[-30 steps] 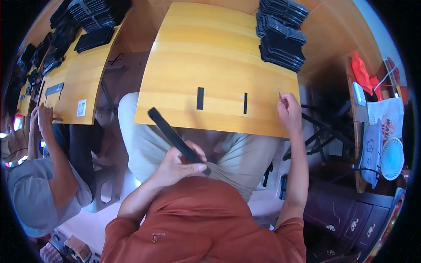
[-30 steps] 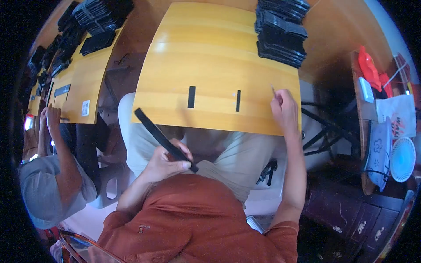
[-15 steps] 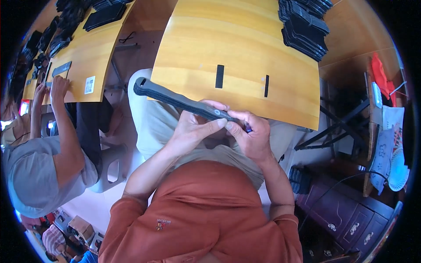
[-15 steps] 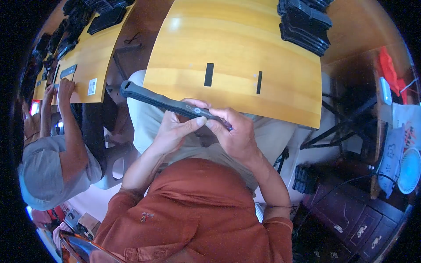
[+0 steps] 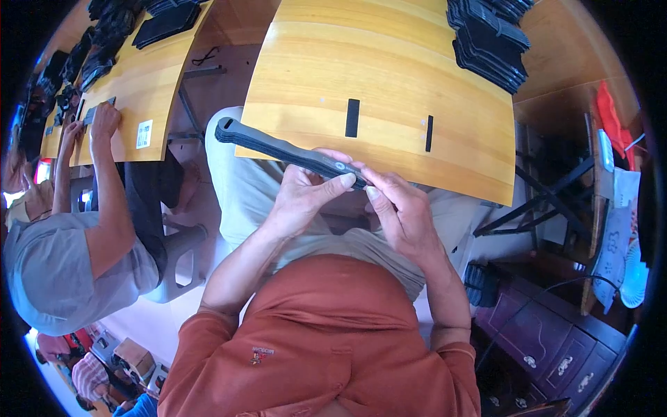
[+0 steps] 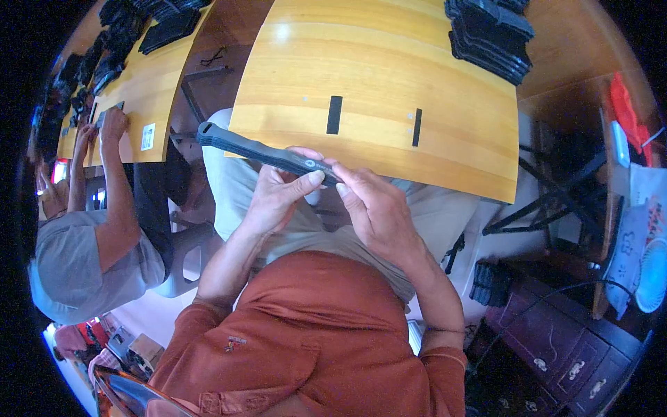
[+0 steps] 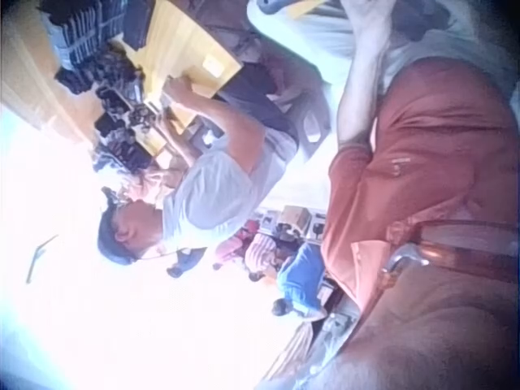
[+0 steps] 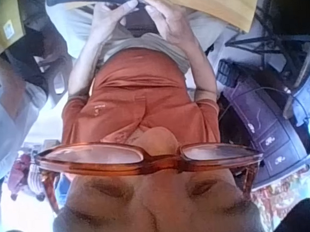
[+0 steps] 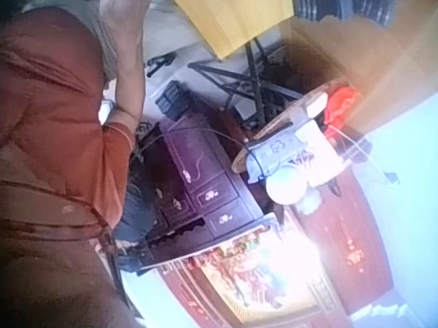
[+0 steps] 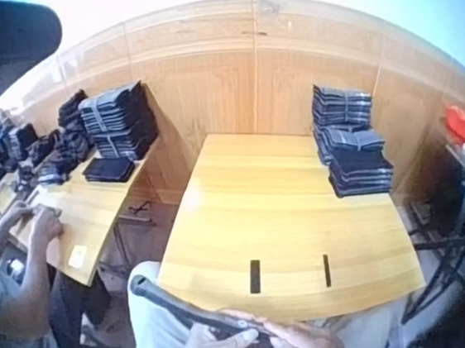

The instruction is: Manually aligning and assembling black garment straps using a pin-jig on a wooden table.

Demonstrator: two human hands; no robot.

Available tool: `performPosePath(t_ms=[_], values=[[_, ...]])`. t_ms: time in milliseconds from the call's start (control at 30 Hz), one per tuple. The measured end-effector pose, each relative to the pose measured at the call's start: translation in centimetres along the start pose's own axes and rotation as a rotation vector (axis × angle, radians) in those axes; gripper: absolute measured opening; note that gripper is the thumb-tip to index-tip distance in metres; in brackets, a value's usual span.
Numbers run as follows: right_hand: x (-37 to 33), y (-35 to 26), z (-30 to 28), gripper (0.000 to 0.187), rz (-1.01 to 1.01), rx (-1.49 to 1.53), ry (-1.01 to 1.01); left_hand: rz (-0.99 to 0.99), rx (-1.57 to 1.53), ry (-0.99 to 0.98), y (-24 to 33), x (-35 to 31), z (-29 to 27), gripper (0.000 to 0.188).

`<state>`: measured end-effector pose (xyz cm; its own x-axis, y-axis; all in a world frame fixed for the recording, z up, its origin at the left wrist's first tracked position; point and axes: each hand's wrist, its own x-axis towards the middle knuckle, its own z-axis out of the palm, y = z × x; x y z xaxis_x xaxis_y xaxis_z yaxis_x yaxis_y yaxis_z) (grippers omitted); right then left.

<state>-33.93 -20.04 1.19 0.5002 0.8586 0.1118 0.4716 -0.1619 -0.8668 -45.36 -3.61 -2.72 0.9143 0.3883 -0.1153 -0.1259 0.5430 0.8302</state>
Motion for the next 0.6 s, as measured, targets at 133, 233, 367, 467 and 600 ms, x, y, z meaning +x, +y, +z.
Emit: performPosePath(t_ms=[133, 233, 367, 467, 600], values=[[0.18, 0.40, -0.17, 0.032, -0.024, -0.013, 0.007, -0.006, 0.014, -0.007, -0.15, -0.04, 0.16, 0.031], [0.26, 0.33, -0.43, 0.032, -0.028, -0.043, -0.001, -0.027, 0.031, 0.022, -0.20, 0.02, 0.11, 0.033], [0.13, 0.55, -0.63, 0.033, -0.004, -0.065, -0.012, 0.007, 0.063, 0.025, -0.44, 0.19, -0.04, 0.033], [0.22, 0.83, -0.75, 0.033, -0.052, -0.105, 0.002, 0.039, 0.100, 0.032, -0.59, 0.33, 0.07, 0.033], [0.30, 0.98, -0.84, 0.032, -0.082, -0.129, 0.026, 0.041, 0.173, 0.059, -0.58, 0.40, 0.29, 0.037]])
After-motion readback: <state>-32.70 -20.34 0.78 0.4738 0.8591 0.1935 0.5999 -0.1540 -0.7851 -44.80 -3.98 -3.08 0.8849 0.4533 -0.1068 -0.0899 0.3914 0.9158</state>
